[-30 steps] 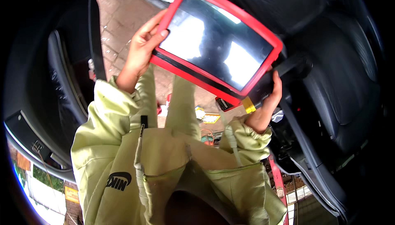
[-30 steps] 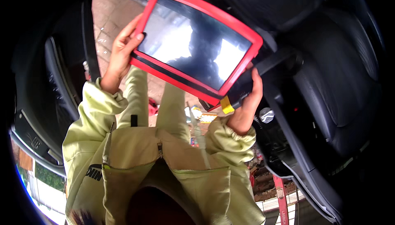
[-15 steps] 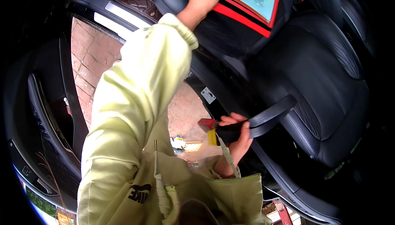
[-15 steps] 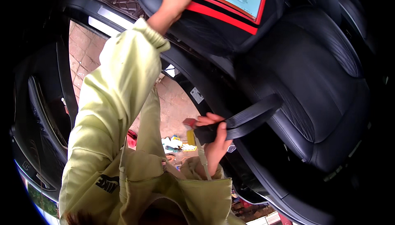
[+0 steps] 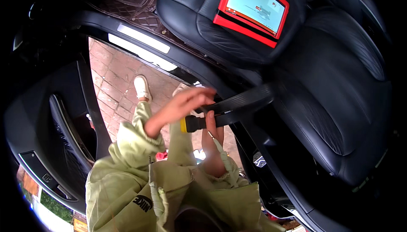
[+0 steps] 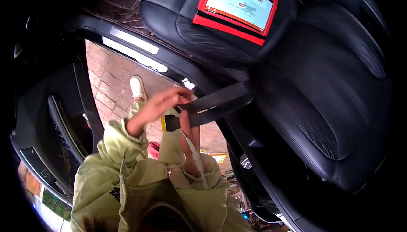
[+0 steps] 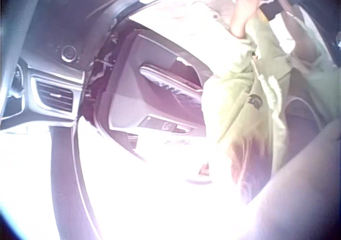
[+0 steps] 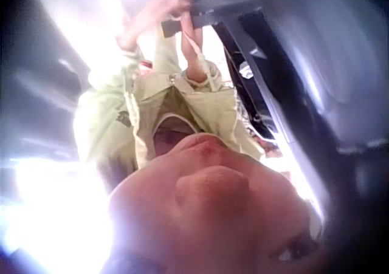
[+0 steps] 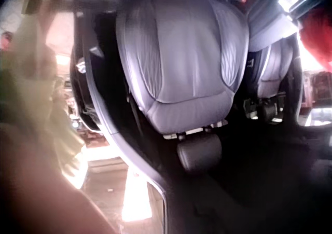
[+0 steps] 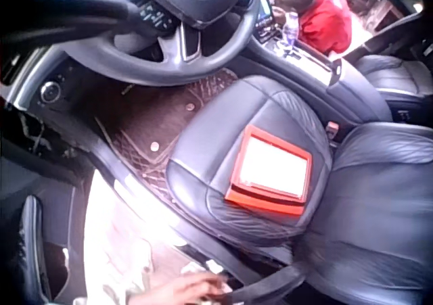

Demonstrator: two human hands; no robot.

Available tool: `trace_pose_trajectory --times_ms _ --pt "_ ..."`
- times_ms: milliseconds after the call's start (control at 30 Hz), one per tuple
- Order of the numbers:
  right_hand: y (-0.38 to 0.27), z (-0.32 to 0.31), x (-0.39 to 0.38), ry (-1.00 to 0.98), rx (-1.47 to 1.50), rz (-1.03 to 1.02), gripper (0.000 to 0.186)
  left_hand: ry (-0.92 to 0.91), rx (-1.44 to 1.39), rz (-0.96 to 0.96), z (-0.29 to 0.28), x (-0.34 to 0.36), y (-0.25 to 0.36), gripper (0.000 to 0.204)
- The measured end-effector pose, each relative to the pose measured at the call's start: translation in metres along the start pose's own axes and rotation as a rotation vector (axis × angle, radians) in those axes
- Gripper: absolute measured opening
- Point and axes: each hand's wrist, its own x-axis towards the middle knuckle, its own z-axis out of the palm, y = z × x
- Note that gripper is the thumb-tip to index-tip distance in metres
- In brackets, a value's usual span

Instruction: The person picks up a red diagnostic tablet and walks to a black car. They open the driver's door, connect the tablet to the OBD port under the dashboard, and then interact with the tablet's touchscreen to run a diagnostic scan.

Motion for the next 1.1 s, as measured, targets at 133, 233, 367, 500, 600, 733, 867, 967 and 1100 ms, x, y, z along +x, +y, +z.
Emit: trace_pose_trajectory --times_ms 133,233,367,500,600,733,867,967,1100 --pt "0.02 0.021 0.011 -0.17 -0.07 0.204 0.036 0.212 0.033 0.034 -0.009 -0.052 -0.014 0.063" --pt "0.058 0.05 0.016 -0.189 -0.319 0.032 0.031 0.399 0.054 -0.065 -0.028 -0.087 -0.044 0.054" --pt "0.055 0.113 0.052 -0.327 -0.724 -0.226 0.025 0.597 -0.067 -0.095 -0.072 -0.117 -0.058 0.049" --pt "0.056 0.158 0.11 -0.313 -0.542 -0.189 0.027 0.749 0.174 0.015 -0.143 -0.095 0.002 0.038" --pt "0.055 0.195 0.149 -0.147 -0.424 -0.225 0.029 0.893 0.542 0.057 -0.206 -0.051 0.073 0.025" --pt "0.059 0.228 0.195 -0.081 -0.265 -0.049 0.027 0.903 1.03 0.233 -0.296 0.009 0.164 0.018" --pt "0.094 0.25 0.232 -0.185 0.11 -0.073 0.027 0.865 2.136 0.903 -0.339 0.065 0.205 0.056" --pt "0.163 0.276 0.277 -0.16 0.283 -0.145 0.029 0.776 1.771 0.732 -0.326 0.08 0.173 0.061" --pt "0.174 0.263 0.303 -0.225 0.813 0.091 0.017 0.768 1.353 0.461 -0.347 0.035 0.066 0.041"
